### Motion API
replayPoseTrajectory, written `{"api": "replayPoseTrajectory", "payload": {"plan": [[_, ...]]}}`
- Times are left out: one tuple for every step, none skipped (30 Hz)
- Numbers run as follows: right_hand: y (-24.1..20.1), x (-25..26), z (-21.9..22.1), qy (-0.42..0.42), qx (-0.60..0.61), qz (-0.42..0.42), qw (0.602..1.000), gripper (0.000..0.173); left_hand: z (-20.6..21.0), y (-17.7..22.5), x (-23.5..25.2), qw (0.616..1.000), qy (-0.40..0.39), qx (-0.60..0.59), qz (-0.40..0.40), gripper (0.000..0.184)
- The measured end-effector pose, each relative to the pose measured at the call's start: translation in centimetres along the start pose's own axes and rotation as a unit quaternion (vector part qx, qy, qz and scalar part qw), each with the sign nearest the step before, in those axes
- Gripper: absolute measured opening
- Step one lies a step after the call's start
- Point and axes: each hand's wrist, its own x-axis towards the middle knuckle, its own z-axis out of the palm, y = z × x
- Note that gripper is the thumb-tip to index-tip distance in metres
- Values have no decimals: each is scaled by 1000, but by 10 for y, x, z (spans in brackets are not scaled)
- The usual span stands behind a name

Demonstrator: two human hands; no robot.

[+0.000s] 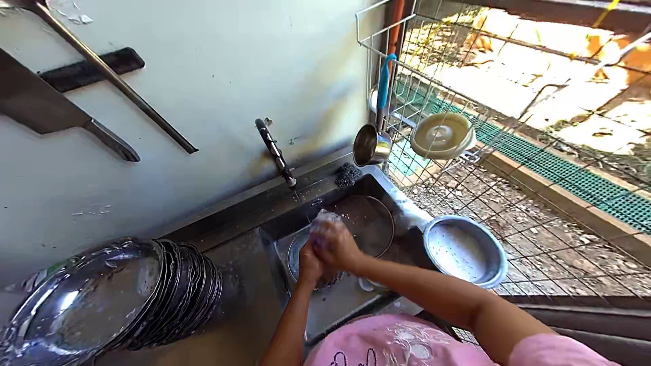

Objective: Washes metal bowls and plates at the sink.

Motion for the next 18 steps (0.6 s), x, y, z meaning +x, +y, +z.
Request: {"api": "replayPoseTrajectory", "payload": {"plan": [[-7, -10, 4, 16, -6, -44, 999, 36, -4, 0, -3, 1000, -21, -4, 5, 38], [-6, -9, 0, 21, 2, -57, 998, 34, -7, 1, -3, 999, -33, -6, 13, 39], [1, 1, -9, 16, 25, -39, 999, 33, -11, 3, -3, 999, -44, -14, 7, 43], [10, 14, -22, 2, 77, 16, 997, 33, -17, 9, -5, 999, -46, -24, -8, 43], [24, 28, -34, -9, 152, 83, 985, 32, -22, 17, -9, 998, -30, -43, -25, 38], [40, 39, -42, -9, 236, 153, 959, 31, -26, 24, -12, 997, 5, -70, -44, 29], [57, 43, -45, 1, 312, 217, 925, 29, -30, 30, -14, 991, 50, -102, -75, 27], [72, 39, -41, 20, 360, 262, 895, 30, -34, 32, -14, 978, 102, -141, -115, 32], [80, 30, -34, 47, 372, 289, 881, 32, -37, 32, -12, 958, 155, -181, -160, 41], [79, 16, -23, 79, 360, 296, 881, 36, -39, 27, -8, 932, 209, -215, -205, 46], [71, -2, -10, 104, 327, 279, 897, 40, -40, 20, -5, 904, 254, -248, -240, 49], [58, -22, 4, 108, 272, 231, 928, 46, -38, 9, -3, 879, 287, -277, -260, 50], [46, -39, 19, 99, 195, 155, 963, 50, -35, 0, -2, 862, 306, -303, -270, 51], [33, -50, 34, 99, 102, 69, 987, 50, -31, -6, -1, 849, 314, -325, -274, 52], [20, -54, 45, 101, 20, -20, 994, 44, -27, -9, -2, 843, 310, -343, -275, 51], [6, -52, 48, 83, -38, -102, 991, 38, -22, -11, -3, 843, 296, -355, -276, 49], [-6, -43, 43, 32, -67, -156, 985, 34, -15, -10, -4, 847, 280, -359, -273, 46], [-15, -28, 34, -43, -73, -170, 982, 31, -6, -9, -5, 859, 266, -351, -261, 40]]}}
